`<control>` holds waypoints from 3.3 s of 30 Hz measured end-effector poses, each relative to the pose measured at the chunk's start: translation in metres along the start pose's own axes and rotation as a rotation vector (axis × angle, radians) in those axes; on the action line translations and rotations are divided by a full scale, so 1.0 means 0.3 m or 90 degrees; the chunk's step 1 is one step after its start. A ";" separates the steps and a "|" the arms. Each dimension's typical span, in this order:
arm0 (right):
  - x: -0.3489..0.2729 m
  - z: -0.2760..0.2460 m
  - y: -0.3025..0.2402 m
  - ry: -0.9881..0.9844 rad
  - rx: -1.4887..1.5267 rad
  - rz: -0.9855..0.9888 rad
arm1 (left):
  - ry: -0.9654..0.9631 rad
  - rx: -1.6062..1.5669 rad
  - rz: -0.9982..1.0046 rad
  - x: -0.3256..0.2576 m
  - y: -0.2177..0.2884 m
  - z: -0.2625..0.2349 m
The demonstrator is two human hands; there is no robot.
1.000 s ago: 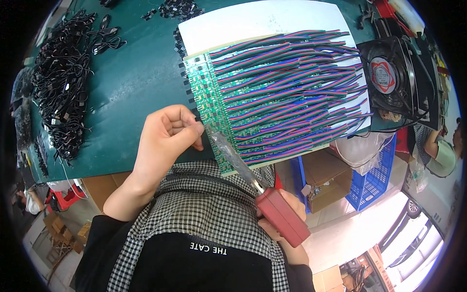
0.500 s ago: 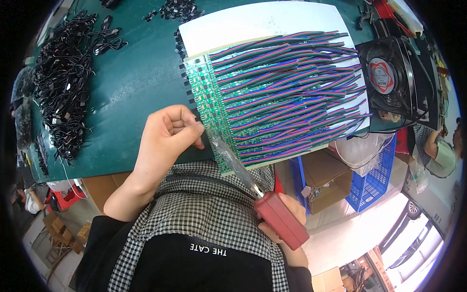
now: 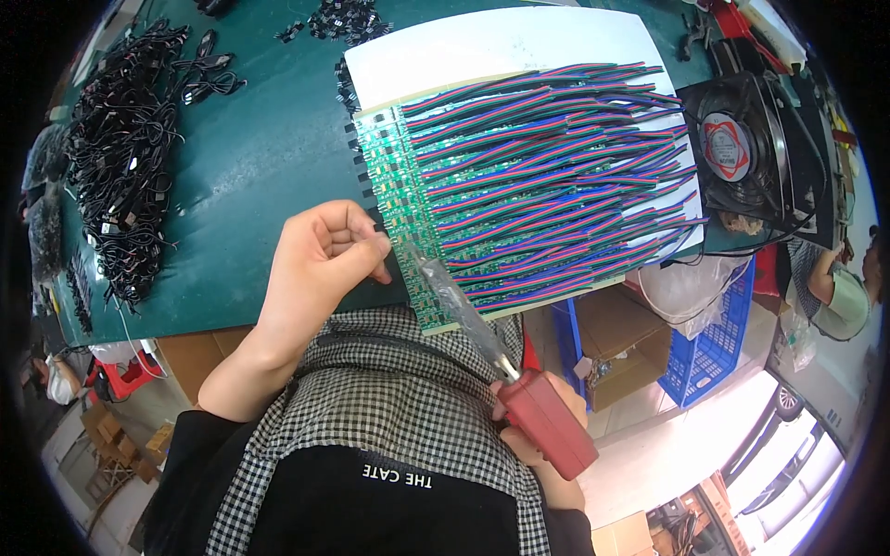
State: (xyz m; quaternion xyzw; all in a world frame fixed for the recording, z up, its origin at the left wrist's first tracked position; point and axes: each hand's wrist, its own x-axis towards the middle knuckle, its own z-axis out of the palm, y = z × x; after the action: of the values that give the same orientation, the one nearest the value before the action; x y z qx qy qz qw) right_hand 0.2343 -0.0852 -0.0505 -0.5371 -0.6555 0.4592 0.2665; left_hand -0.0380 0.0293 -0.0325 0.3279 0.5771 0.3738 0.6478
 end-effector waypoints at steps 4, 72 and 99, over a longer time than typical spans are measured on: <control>0.036 0.038 -0.078 0.141 0.143 0.089 | 0.005 -0.003 0.006 0.000 -0.002 -0.003; 0.031 0.047 -0.078 0.105 0.192 0.119 | -0.018 -0.088 0.031 -0.038 -0.001 0.007; -0.111 0.031 0.150 0.077 0.103 -0.038 | -0.008 -0.076 0.013 -0.017 -0.004 0.016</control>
State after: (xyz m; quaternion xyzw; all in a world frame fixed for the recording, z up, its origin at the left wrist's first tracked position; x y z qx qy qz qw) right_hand 0.2567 -0.1197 -0.0898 -0.5208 -0.6146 0.4695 0.3615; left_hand -0.0335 0.0245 -0.0303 0.2969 0.5467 0.4118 0.6659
